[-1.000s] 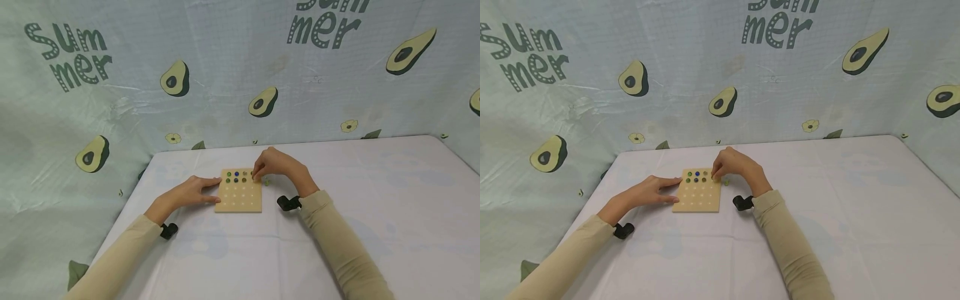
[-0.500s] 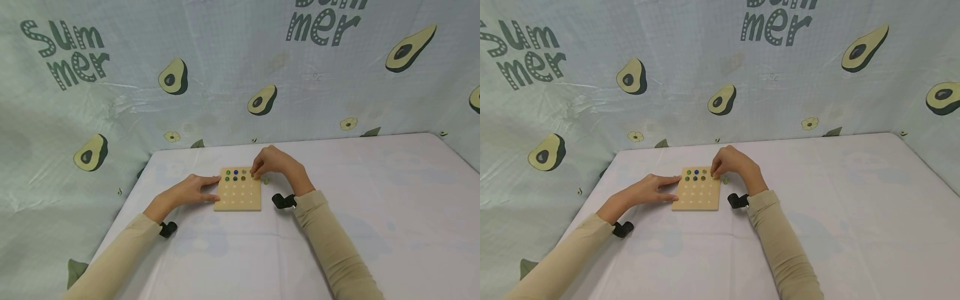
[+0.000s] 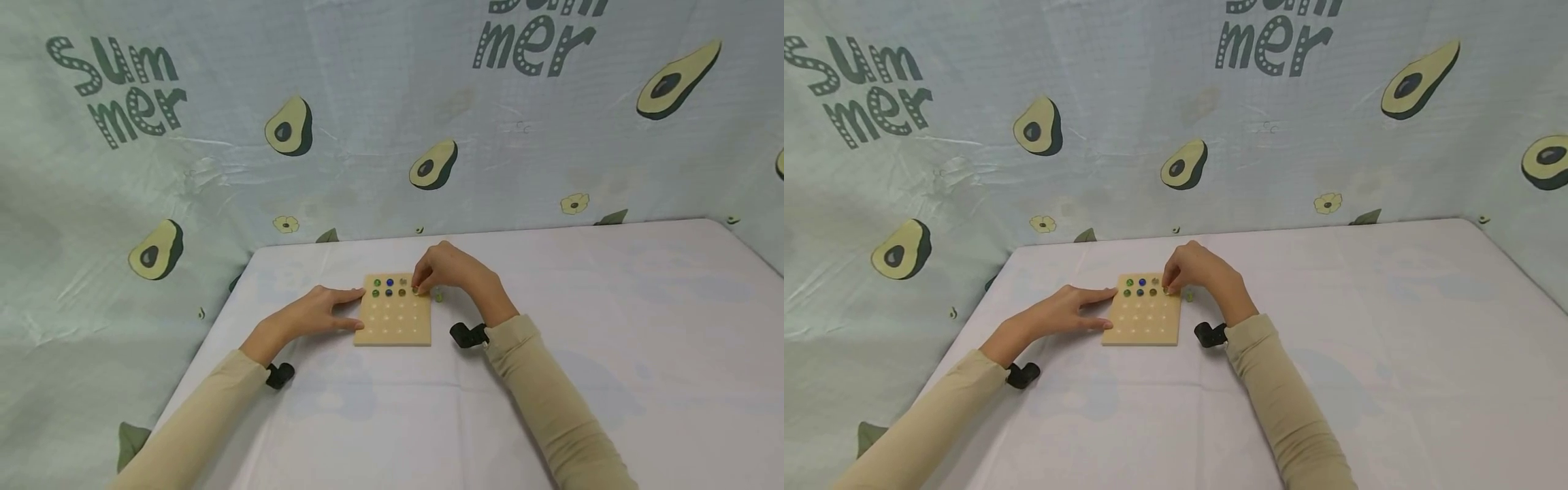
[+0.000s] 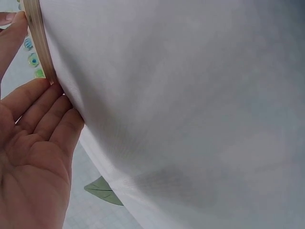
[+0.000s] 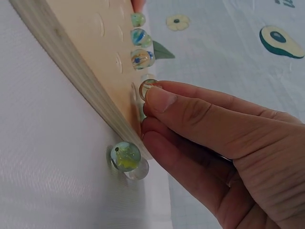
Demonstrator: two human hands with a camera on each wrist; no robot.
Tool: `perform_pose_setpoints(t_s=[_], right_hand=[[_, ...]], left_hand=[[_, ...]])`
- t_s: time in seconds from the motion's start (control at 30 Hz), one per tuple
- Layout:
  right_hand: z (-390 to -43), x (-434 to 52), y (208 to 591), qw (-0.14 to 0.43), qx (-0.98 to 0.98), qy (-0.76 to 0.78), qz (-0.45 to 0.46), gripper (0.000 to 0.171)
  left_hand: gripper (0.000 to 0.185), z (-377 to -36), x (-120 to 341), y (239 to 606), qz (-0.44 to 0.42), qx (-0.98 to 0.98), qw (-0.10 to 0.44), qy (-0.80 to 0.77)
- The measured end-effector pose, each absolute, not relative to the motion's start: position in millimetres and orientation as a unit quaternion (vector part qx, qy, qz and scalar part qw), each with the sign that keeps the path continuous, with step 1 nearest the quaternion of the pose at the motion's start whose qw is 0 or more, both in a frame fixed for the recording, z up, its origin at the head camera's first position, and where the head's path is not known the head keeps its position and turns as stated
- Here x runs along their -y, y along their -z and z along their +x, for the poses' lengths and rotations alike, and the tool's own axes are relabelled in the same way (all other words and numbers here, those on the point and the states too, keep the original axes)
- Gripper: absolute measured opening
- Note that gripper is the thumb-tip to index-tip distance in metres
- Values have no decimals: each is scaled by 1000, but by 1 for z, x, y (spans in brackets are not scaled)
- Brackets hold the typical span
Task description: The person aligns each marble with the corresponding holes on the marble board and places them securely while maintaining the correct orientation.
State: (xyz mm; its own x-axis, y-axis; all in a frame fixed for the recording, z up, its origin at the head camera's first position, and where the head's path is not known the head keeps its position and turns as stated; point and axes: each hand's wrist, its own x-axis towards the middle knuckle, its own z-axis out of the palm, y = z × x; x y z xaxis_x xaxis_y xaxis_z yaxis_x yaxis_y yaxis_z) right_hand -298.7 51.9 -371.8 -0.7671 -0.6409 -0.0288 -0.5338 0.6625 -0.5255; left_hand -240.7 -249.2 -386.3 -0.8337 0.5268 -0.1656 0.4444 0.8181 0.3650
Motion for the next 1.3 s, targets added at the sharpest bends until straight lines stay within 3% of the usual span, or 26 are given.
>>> perform_pose_setpoints(t_s=[0.53,0.97,1.3], right_hand=[[-296,-52,371,108,-901,256,-333,13],[-300,-94,366,99,-880,249,-392,16],[-305,-100,370,102,-868,227,-429,18]], left_hand=[[85,-240,250,384,254,-946,129,-152],[83,-240,250,387,263,-943,125,-158],[82,-239,251,387,266,-943,120,-159]])
